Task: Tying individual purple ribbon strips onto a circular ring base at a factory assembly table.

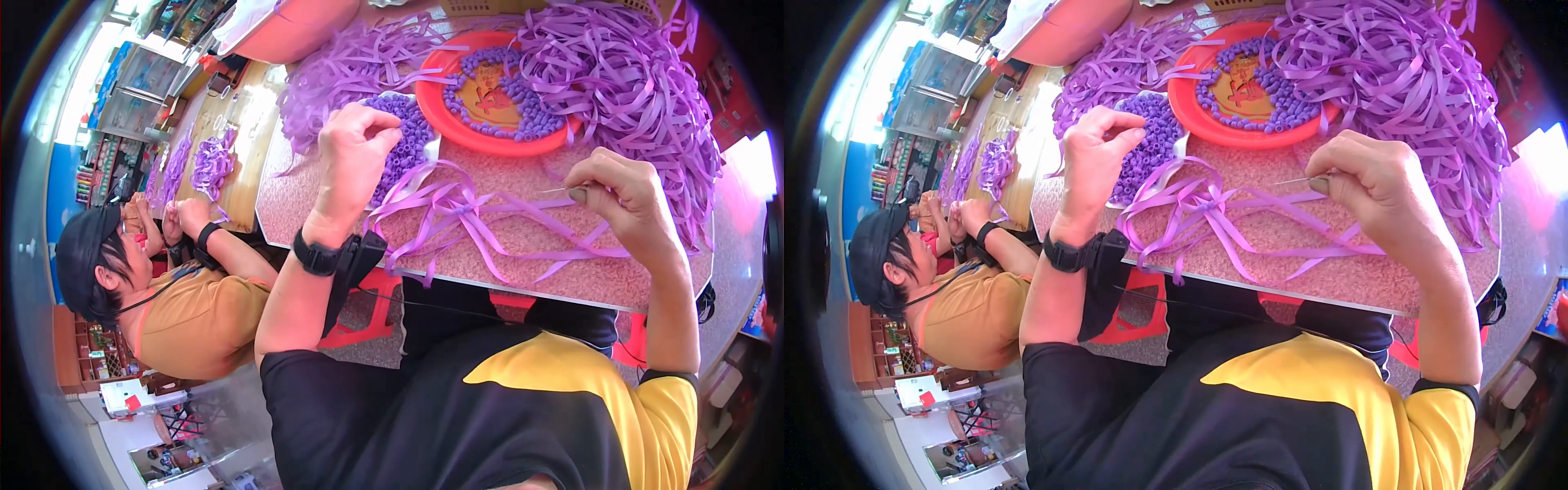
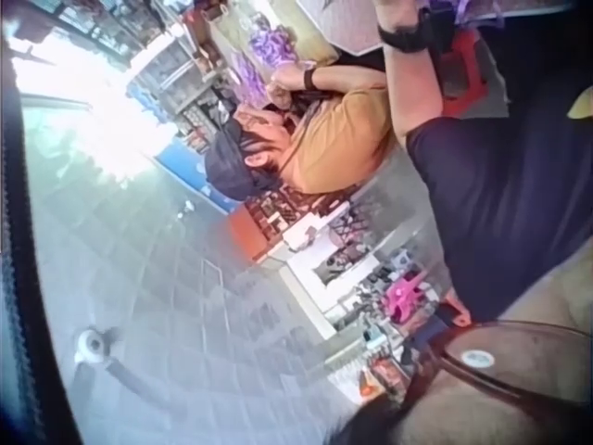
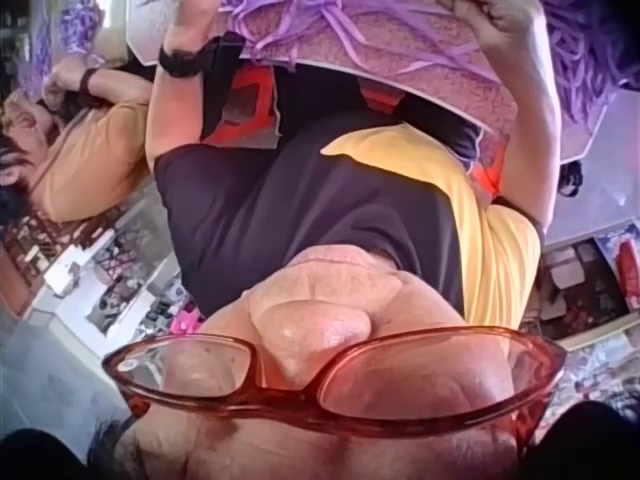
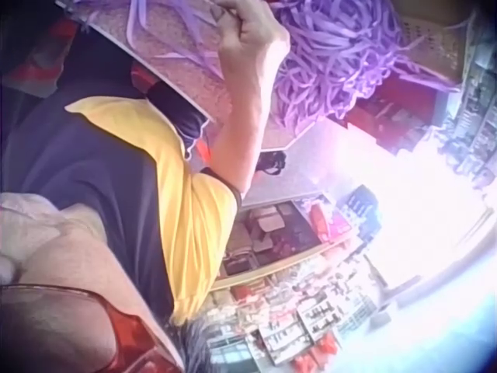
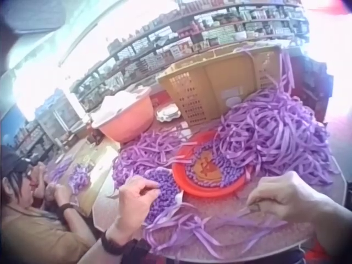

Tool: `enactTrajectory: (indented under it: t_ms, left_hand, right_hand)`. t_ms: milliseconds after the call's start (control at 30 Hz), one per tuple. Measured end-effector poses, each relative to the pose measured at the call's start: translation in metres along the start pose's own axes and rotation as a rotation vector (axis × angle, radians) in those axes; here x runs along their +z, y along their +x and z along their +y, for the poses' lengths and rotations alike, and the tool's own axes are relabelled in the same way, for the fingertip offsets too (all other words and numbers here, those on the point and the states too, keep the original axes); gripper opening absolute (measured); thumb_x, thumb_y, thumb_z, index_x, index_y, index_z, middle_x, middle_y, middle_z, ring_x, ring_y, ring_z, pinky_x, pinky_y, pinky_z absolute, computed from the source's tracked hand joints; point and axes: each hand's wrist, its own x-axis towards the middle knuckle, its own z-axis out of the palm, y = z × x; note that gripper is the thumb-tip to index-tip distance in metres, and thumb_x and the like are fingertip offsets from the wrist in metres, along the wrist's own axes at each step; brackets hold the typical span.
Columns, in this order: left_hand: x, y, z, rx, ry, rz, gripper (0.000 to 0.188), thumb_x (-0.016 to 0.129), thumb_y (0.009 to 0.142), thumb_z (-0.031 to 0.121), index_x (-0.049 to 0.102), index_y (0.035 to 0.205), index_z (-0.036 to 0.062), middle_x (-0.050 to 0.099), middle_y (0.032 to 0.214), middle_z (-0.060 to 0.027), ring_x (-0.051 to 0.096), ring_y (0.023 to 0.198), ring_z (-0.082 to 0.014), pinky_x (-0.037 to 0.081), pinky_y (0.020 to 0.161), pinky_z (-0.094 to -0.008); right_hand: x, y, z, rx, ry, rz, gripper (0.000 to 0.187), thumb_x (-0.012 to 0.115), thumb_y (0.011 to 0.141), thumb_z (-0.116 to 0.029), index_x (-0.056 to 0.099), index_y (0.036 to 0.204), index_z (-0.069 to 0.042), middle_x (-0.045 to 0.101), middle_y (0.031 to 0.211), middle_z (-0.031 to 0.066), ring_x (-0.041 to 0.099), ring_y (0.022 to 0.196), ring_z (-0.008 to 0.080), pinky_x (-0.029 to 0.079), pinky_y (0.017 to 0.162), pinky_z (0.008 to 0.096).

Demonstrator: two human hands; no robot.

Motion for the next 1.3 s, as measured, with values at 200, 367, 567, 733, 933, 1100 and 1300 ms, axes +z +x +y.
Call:
enactTrajectory:
  t_ms: [200,367,567,733,933,1100,1300]
  left_hand:
    - [0.02,0.021,-0.007,0.029,-0.004,-0.16,0.013,0.078,0.067,0.008,0.075,0.079,0.003,0.068,0.083,-0.0126,0.066,0.083,-0.0284,0.051,0.076,-0.0386]
    - [0.031,0.023,-0.009,0.05,0.058,-0.209,0.013,0.078,0.066,0.007,0.075,0.078,0.0032,0.068,0.083,-0.0139,0.066,0.084,-0.0309,0.05,0.078,-0.0418]
    - [0.033,0.017,-0.017,0.012,0.062,-0.204,0.015,0.076,0.069,0.008,0.077,0.084,0.0053,0.067,0.087,-0.0137,0.064,0.088,-0.0316,0.05,0.08,-0.0423]
    - [0.033,0.016,-0.02,0.031,0.111,-0.213,0.014,0.074,0.073,0.01,0.077,0.086,0.0063,0.068,0.089,-0.014,0.064,0.089,-0.032,0.05,0.081,-0.0424]
    - [0.032,0.015,-0.009,0.053,0.135,-0.202,0.015,0.076,0.077,0.016,0.077,0.088,0.0051,0.068,0.086,-0.0127,0.065,0.083,-0.0265,0.05,0.075,-0.0384]
    - [0.036,0.01,-0.002,0.032,0.183,-0.164,0.02,0.08,0.079,0.019,0.077,0.089,0.0027,0.069,0.081,-0.0109,0.067,0.072,-0.0206,0.05,0.066,-0.0334]
    - [0.038,0.007,0.0,-0.004,0.15,-0.169,0.018,0.077,0.075,0.026,0.078,0.081,0.0088,0.067,0.085,-0.0118,0.064,0.086,-0.0315,0.05,0.078,-0.0429]
  right_hand:
    - [0.002,0.0,0.004,0.018,0.005,0.01,0.017,0.059,0.077,0.01,0.065,0.09,0.001,0.06,0.076,0.0092,0.06,0.07,0.0204,0.045,0.065,0.0302]
    - [0.001,-0.001,0.004,0.007,-0.025,0.02,0.019,0.057,0.077,0.012,0.064,0.091,0.001,0.06,0.077,0.0098,0.061,0.071,0.0211,0.046,0.065,0.0305]
    - [0.001,-0.001,0.003,-0.023,-0.049,0.023,0.019,0.059,0.076,0.011,0.065,0.091,0.0,0.06,0.076,0.0107,0.061,0.068,0.0233,0.046,0.063,0.0313]
    - [0.001,-0.001,0.003,-0.04,-0.076,0.029,0.019,0.062,0.076,0.009,0.065,0.092,-0.001,0.059,0.076,0.0107,0.062,0.068,0.0242,0.046,0.062,0.0317]
    - [0.0,-0.002,0.002,-0.055,-0.1,0.034,0.018,0.063,0.077,0.008,0.065,0.092,-0.001,0.06,0.076,0.0109,0.063,0.069,0.025,0.047,0.062,0.0324]
    - [0.001,-0.002,0.0,-0.062,-0.114,0.037,0.017,0.063,0.077,0.007,0.066,0.091,-0.001,0.06,0.077,0.0112,0.063,0.069,0.0263,0.047,0.062,0.0334]
    - [0.001,-0.004,0.002,-0.074,-0.144,0.044,0.018,0.063,0.075,0.006,0.066,0.091,-0.001,0.06,0.077,0.0118,0.063,0.069,0.0279,0.047,0.061,0.0352]
